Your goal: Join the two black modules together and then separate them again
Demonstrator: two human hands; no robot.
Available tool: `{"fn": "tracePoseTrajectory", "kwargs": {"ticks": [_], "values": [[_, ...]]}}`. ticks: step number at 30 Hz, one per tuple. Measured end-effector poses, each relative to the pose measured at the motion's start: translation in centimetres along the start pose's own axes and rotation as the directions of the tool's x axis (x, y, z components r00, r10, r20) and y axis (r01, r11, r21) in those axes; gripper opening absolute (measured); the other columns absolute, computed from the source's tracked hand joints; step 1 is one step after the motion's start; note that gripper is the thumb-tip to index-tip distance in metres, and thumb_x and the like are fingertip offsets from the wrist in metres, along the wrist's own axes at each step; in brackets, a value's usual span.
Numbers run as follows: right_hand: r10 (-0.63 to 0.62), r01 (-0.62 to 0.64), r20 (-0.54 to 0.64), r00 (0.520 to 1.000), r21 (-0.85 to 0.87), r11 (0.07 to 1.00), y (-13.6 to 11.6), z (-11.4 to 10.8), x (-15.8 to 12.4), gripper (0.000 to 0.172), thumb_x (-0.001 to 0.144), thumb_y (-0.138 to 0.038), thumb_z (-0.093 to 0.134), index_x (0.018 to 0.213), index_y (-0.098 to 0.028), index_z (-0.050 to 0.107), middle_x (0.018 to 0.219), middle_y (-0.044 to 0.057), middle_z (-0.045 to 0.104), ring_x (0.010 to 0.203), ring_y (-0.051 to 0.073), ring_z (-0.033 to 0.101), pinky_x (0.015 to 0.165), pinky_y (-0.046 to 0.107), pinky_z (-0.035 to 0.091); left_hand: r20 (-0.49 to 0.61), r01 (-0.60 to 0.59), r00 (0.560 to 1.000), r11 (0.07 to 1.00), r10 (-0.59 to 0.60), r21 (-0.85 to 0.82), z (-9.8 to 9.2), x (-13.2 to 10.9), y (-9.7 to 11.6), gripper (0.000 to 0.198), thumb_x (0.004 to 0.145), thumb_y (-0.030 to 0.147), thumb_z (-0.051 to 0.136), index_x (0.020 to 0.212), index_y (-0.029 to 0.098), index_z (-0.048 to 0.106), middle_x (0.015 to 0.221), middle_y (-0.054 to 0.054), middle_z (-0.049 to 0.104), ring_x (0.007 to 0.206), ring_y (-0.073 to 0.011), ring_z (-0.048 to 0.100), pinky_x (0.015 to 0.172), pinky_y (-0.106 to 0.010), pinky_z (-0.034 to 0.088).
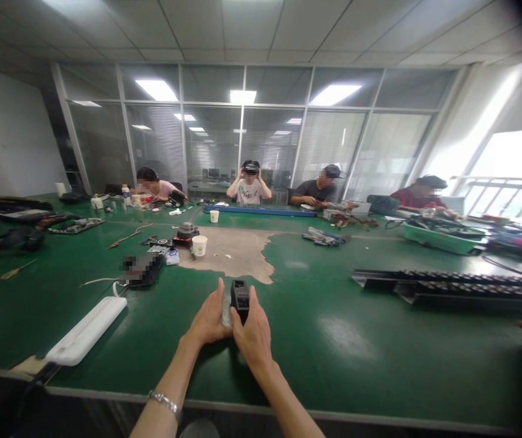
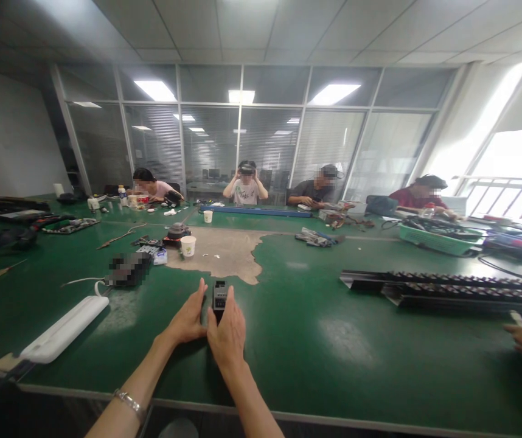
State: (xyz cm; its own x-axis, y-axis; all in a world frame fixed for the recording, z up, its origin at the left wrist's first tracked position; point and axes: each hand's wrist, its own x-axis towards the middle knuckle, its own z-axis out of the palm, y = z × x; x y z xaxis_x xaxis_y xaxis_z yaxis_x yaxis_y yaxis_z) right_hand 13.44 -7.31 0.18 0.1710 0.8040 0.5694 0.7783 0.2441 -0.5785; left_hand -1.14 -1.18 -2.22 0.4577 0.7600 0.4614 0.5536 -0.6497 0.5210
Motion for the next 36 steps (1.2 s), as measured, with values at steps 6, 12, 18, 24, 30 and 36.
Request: {"fn": "tracePoseTrajectory", "kwargs": {"ticks": [6, 12, 18, 24, 30, 36], "values": [[0.015, -0.012, -0.095, 0.995, 0.024, 1.0, 2.3, -3.3, 1.8, 0.069, 0.089, -0.04, 0.046, 0.149, -0.012, 0.024, 0.142, 0.017, 0.046, 0.127, 0.028, 0.047, 0.103, 0.043, 0.039, 0.014, 0.076, 0.997, 0.997, -0.075, -0.015, -0.3, -0.1, 0.4, 0.142, 0.054, 0.054, 0.085, 0.15, 0.018, -0.013, 0.151, -0.021, 0.029, 0.137, -0.0385, 0.031, 0.111, -0.054, 0.029], [0.123, -0.124, -0.066, 0.99, -0.02, 0.992, 6.7, -3.6, 0.7, 0.071, 0.088, -0.039, 0.047, 0.148, -0.009, 0.025, 0.142, 0.019, 0.045, 0.127, 0.028, 0.048, 0.104, 0.044, 0.04, 0.053, 0.078, 0.996, 0.997, -0.077, -0.013, -0.6, -0.1, 1.2, 0.137, 0.06, 0.052, 0.083, 0.15, 0.019, -0.014, 0.144, -0.018, 0.043, 0.132, -0.0352, 0.039, 0.109, -0.052, 0.029], [0.091, -0.091, -0.038, 0.995, -0.011, 0.996, 7.4, -2.9, 0.4, 0.07, 0.088, -0.036, 0.048, 0.147, -0.008, 0.025, 0.142, 0.019, 0.046, 0.128, 0.027, 0.048, 0.105, 0.043, 0.039, 0.076, 0.053, 0.996, 0.999, -0.053, 0.006, -0.7, 0.0, 1.5, 0.134, 0.065, 0.05, 0.081, 0.148, 0.02, -0.02, 0.141, -0.014, 0.049, 0.132, -0.0341, 0.039, 0.111, -0.053, 0.025], [0.103, -0.104, -0.014, 0.995, -0.113, 0.988, 7.6, -2.7, 0.1, 0.071, 0.087, -0.037, 0.047, 0.147, -0.006, 0.025, 0.139, 0.021, 0.048, 0.125, 0.03, 0.05, 0.1, 0.045, 0.042, 0.097, 0.047, 0.994, 0.999, -0.049, 0.022, -0.8, 0.1, 1.4, 0.133, 0.068, 0.052, 0.078, 0.147, 0.019, -0.023, 0.141, -0.014, 0.05, 0.134, -0.0348, 0.037, 0.112, -0.053, 0.022], [0.043, -0.054, -0.055, 0.998, -0.211, 0.976, 7.6, -2.4, -0.2, 0.079, 0.086, -0.044, 0.05, 0.147, -0.003, 0.023, 0.145, 0.021, 0.04, 0.131, 0.032, 0.042, 0.106, 0.045, 0.035, 0.085, 0.049, 0.995, 0.999, -0.049, -0.007, -0.8, 0.0, 1.3, 0.133, 0.067, 0.051, 0.079, 0.148, 0.019, -0.021, 0.139, -0.013, 0.052, 0.134, -0.0339, 0.037, 0.111, -0.053, 0.022], [0.081, -0.088, -0.042, 0.996, -0.192, 0.977, 7.7, -2.4, -0.2, 0.079, 0.088, -0.047, 0.048, 0.147, -0.003, 0.023, 0.143, 0.021, 0.043, 0.127, 0.032, 0.045, 0.104, 0.043, 0.037, 0.083, 0.074, 0.994, 0.997, -0.071, -0.029, -0.8, 0.0, 1.2, 0.137, 0.064, 0.049, 0.082, 0.148, 0.018, -0.021, 0.138, -0.013, 0.053, 0.133, -0.0351, 0.038, 0.111, -0.053, 0.023]]}}
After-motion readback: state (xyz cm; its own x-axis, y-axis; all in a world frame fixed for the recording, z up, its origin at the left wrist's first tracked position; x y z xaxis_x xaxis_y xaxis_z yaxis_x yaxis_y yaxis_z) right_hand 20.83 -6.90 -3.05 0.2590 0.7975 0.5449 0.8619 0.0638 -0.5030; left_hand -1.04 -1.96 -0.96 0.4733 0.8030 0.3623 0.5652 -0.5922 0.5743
